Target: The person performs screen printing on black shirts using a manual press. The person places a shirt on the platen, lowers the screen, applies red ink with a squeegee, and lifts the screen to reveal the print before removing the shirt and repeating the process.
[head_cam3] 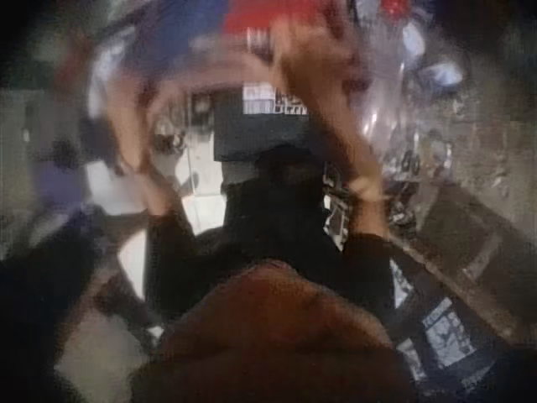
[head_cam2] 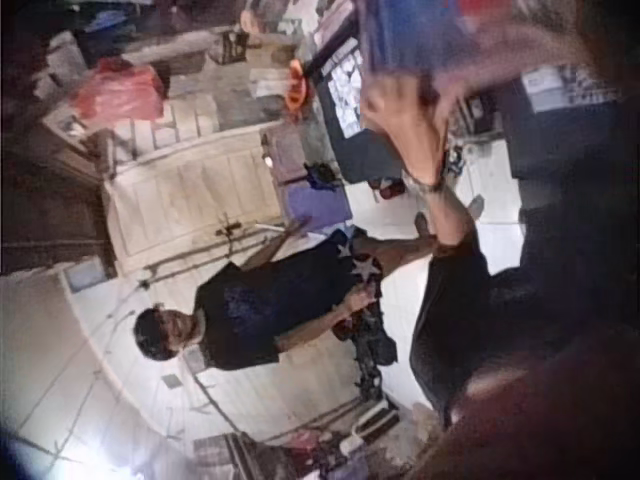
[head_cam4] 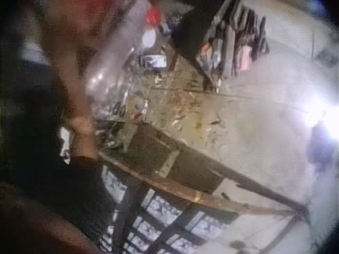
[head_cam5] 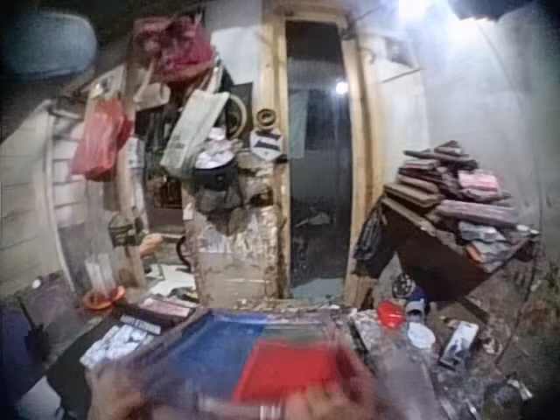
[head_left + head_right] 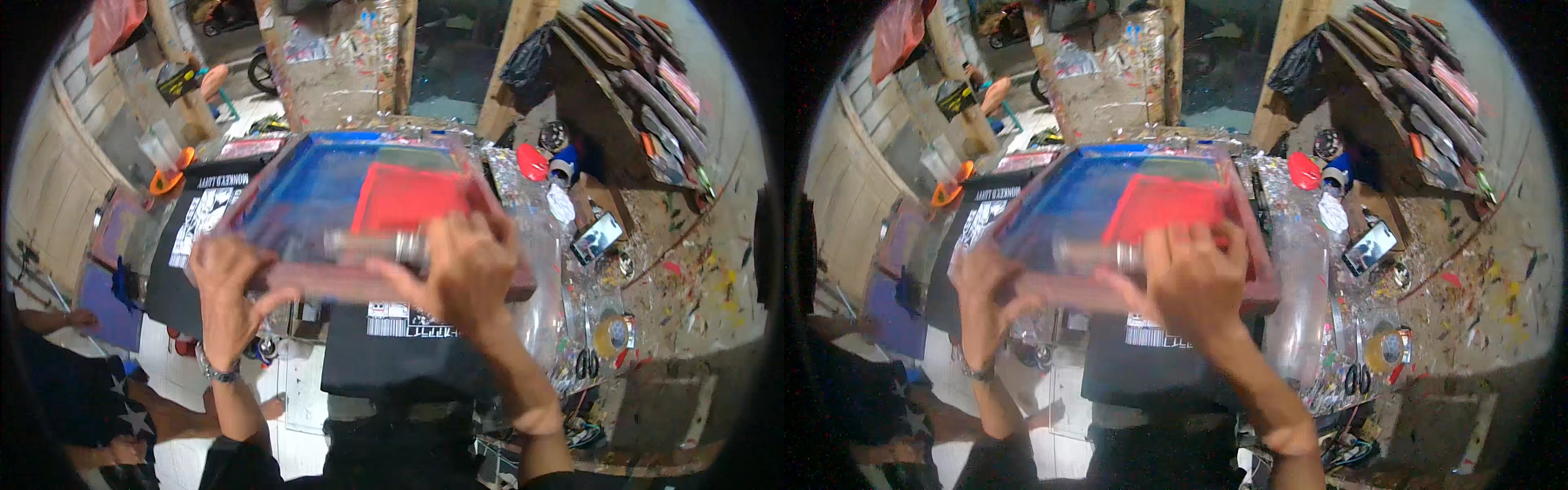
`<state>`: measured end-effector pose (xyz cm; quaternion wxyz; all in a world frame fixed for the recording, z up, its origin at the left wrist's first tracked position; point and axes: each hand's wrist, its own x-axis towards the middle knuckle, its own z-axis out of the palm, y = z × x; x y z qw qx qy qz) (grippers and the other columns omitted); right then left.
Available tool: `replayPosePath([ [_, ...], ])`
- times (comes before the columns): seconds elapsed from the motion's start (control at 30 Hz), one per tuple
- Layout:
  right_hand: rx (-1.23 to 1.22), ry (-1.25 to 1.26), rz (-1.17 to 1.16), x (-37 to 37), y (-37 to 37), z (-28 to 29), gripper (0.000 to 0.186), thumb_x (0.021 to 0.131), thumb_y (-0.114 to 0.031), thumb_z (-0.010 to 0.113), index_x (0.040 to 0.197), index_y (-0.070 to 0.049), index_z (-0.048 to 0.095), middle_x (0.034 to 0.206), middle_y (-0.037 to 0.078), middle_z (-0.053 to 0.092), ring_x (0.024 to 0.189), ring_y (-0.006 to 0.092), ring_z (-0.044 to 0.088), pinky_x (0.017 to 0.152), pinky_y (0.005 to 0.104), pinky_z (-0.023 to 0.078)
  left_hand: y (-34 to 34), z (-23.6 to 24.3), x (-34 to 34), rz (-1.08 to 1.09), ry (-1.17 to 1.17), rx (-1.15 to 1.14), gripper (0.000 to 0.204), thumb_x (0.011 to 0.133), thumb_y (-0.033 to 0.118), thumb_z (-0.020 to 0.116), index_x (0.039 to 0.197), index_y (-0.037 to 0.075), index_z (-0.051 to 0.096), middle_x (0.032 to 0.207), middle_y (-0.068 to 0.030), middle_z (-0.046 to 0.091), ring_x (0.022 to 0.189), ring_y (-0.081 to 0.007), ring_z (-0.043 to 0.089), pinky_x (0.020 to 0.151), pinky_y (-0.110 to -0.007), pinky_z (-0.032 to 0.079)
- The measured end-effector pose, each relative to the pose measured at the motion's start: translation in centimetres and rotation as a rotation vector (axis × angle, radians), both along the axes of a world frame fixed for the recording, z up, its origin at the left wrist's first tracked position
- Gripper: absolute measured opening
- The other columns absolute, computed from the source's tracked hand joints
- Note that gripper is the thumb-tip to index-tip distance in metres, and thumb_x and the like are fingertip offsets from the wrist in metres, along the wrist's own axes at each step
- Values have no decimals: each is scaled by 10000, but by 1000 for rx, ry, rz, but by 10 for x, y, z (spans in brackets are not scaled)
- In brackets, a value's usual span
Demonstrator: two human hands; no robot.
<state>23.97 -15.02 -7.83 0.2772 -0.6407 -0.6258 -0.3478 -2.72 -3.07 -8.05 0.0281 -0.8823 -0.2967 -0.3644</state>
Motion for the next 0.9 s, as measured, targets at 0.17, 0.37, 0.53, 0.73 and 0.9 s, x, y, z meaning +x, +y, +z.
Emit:
replayPosePath([
  [0.17, -72, -14, -107, 18, 78, 150, 715, 785, -757, 693, 797, -44, 750, 776, 180, 735, 812, 357, 748, 730, 501, 574, -79, -69, 113, -676, -188, -267, 128, 863, 91, 718, 979, 46, 685, 990, -151, 655, 967, -327, 609, 903, -462, 468],
  [0.37, -239, 42, -51, 52, 116, 229, 860, 906, -762, 575, 644, 51, 671, 597, 226, 648, 616, 375, 701, 610, 489, 546, -87, -187, 210, -952, 343, -504, 298, 924, 121, 660, 1207, 29, 649, 1152, -246, 653, 1093, -375, 625, 972, -476, 492],
  [0.53, -210, 26, -11, 56, 134, 224, 804, 928, -703, 572, 682, 52, 698, 732, 247, 717, 681, 394, 723, 636, 499, 556, 150, -159, 206, 53, 9, -70, 341, 924, 144, 674, 1250, 45, 673, 1418, -227, 587, 1351, -397, 515, 1078, -560, 439],
  [0.73, -267, 59, -63, 63, 134, 236, 791, 927, -690, 550, 871, 73, 748, 941, 309, 736, 933, 451, 734, 857, 505, 584, 210, -151, 198, -132, 144, -314, 236, 810, 64, 716, 1038, 70, 658, 1167, -165, 685, 1225, -375, 599, 1003, -489, 480],
  [0.9, -172, 47, -13, 103, 162, 239, 895, 809, -839, 567, 889, 26, 784, 962, 323, 734, 981, 458, 733, 869, 502, 583, 211, -128, 118, 6, -611, -705, 273, 832, 68, 777, 1047, 41, 610, 953, -85, 668, 949, -204, 641, 874, -338, 495],
])
